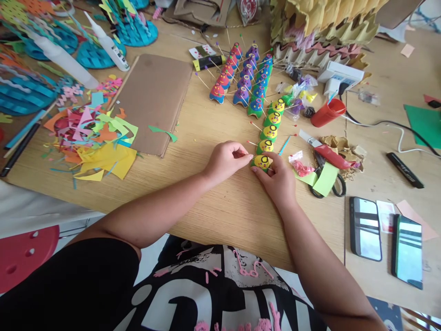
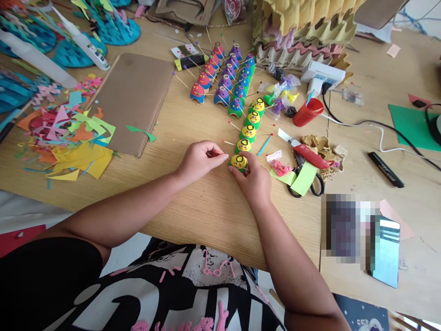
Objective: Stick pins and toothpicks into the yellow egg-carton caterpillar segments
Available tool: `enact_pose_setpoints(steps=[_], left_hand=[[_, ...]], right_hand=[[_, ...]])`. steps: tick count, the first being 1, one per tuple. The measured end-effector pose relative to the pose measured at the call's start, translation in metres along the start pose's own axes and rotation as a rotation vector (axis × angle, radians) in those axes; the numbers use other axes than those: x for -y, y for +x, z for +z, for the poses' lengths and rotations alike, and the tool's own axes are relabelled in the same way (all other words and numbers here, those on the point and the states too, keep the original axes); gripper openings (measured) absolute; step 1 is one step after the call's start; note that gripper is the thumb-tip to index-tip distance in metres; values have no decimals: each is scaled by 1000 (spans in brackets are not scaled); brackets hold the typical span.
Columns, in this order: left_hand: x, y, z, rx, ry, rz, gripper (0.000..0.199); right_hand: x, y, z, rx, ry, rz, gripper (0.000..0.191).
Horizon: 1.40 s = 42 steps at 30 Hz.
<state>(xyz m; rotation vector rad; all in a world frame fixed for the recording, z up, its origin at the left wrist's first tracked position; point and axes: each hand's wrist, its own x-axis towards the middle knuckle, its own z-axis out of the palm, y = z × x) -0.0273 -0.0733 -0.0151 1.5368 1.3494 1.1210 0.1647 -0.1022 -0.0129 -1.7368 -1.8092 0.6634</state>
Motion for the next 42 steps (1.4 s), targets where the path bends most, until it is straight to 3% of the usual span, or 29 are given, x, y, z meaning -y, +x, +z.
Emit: enact_pose_setpoints(steps=[16,24,28,33,36,39,42], left_hand=[[0,1,0,20,-31,-22,20],[-4,0,-2,14,-64,-15,42],[-6,0,-4,-50,-110,-46,58],[-1,6,-6,-260,-223,-138,73],[-4,5,-6,-313,-213,-33,62],[-15,-4,-6,-273,-151,136,43],[-25,-19,-4,-211,-82,302,32]], right_hand=[[1,-1,-1,13,20,14,49],[1,-2,-3,-19,158,-11,55],[1,-3,-5,-76,259,-61,49],[4,-8,-6,-190,410,-172,30],[4,-10,-5,-254,507,-219,16],[2,-10,-3,-294,564,-223,5],[0,-11,-2,-332,552,-213,13]])
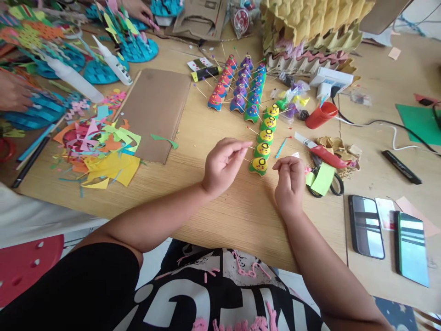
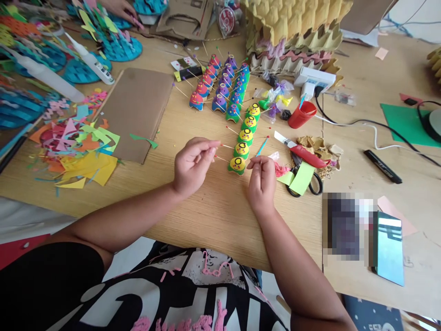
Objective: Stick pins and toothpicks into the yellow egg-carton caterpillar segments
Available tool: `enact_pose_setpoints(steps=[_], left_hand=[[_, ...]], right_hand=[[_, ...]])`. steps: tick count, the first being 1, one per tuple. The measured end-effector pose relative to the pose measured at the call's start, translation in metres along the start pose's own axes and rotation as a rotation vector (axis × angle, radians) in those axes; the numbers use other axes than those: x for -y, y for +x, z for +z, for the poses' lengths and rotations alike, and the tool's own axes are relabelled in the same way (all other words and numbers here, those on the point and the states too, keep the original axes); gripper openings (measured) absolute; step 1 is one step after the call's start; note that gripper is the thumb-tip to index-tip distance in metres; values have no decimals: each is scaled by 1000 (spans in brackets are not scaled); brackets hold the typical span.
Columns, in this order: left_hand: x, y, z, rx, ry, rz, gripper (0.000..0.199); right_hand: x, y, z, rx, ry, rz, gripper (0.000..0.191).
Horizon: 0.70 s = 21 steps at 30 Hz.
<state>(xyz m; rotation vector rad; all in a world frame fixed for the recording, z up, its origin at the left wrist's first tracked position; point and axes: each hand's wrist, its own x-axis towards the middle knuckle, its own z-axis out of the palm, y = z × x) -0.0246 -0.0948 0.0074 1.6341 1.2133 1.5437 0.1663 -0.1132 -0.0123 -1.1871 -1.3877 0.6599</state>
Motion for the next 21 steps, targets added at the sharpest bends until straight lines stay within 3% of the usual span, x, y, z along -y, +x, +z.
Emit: enact_pose_setpoints(steps=[6,9,14,18,21], left_hand=[[-11,-24,9,194,-98,228,22],[-11,-30,16,322,-168,147,20],[-10,-32,20,403,-308,-128,13],[-11,-30,19,478,-367,-287,15],[-12,-29,18,462,-434,-370,25]], right_hand=[[5,-2,-4,4,-141,-161,29],[7,-2,-5,-21,-154,-128,29],[7,-4,-1,-67,62,-91,12],[8,-5,1,-8,63,-108,9],[8,-7,-1,40,32,-90,13]])
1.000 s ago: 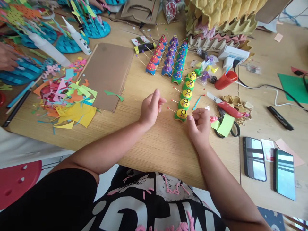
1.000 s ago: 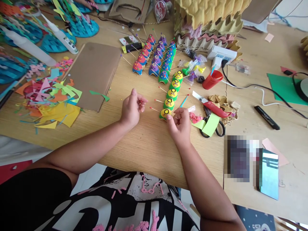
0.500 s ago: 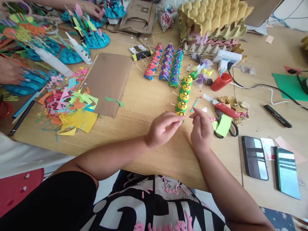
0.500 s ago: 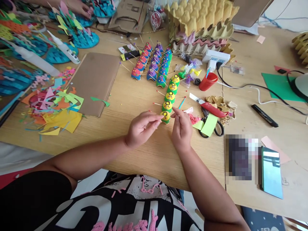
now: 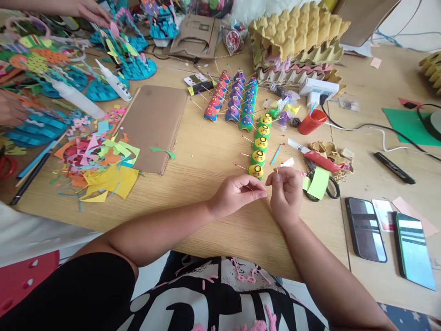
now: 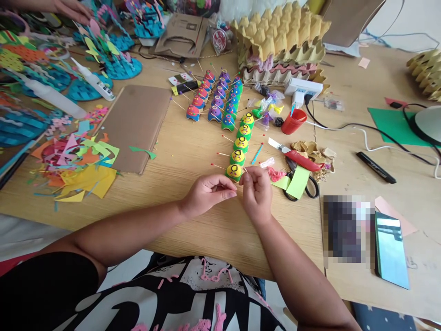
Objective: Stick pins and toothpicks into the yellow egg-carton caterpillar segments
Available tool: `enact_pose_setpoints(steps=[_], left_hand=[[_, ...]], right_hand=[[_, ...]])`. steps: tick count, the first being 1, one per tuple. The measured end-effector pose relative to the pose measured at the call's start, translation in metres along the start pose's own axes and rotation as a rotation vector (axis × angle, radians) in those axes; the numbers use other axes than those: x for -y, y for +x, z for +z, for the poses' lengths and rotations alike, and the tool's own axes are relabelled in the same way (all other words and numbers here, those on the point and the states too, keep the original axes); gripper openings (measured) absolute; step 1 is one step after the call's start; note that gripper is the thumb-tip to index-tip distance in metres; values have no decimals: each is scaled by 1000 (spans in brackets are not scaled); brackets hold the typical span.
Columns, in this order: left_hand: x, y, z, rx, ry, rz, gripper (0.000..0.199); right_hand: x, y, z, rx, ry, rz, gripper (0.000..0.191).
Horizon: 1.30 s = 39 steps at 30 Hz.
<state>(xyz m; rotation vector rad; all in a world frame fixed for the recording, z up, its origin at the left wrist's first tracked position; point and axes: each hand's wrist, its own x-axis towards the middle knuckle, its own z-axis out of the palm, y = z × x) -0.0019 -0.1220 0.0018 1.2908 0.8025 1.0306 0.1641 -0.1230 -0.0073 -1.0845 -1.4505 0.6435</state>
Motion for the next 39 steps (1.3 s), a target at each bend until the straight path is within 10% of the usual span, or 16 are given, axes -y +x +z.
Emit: enact_pose_setpoints(steps=[21,39], left_hand=[[4,1,0,44,-271,-283,54],[2,5,2,-9,-390,-229,60]], right_hand=[[-1,-7,-2,105,-18,116,31],[12,-1,-6,288,-109,-114,21]])
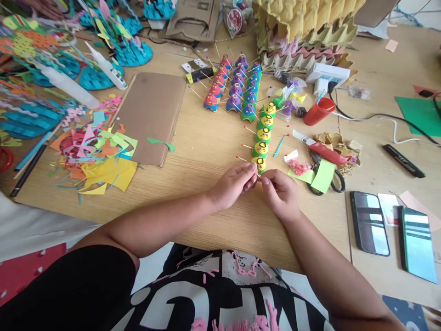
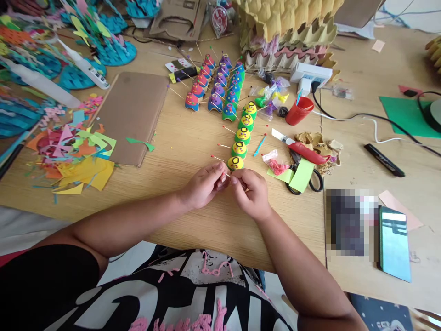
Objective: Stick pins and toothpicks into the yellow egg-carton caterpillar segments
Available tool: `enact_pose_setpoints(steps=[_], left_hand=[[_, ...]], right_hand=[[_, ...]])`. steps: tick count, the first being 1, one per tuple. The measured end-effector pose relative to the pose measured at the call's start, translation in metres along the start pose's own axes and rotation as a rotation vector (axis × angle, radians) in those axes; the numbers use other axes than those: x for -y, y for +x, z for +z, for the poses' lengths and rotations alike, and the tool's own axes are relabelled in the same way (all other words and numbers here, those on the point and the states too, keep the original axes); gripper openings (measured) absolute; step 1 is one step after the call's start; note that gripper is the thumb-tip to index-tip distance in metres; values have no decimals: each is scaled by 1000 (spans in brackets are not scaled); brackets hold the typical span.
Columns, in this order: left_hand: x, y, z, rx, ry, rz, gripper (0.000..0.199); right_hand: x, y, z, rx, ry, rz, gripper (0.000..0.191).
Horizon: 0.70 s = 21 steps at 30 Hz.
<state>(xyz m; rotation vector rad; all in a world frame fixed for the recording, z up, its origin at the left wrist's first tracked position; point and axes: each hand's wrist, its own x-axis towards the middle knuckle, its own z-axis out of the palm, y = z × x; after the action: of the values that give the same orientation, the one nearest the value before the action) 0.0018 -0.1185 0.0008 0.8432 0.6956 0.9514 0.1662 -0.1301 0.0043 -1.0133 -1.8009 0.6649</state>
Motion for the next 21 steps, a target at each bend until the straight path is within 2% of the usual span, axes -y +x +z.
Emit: enact_pose_setpoints(steps=[14,17,21], left_hand=[[1,2,-1,-21,-2,29,61],[3,1,-3,-30,39,51,58],[1,0,-6,-66,138,124,56]], right_hand=[[3,4,0,47,1,-79,17],[2,2,0,54,42,-26,18],[-2,-1,2,22,217,141,23]])
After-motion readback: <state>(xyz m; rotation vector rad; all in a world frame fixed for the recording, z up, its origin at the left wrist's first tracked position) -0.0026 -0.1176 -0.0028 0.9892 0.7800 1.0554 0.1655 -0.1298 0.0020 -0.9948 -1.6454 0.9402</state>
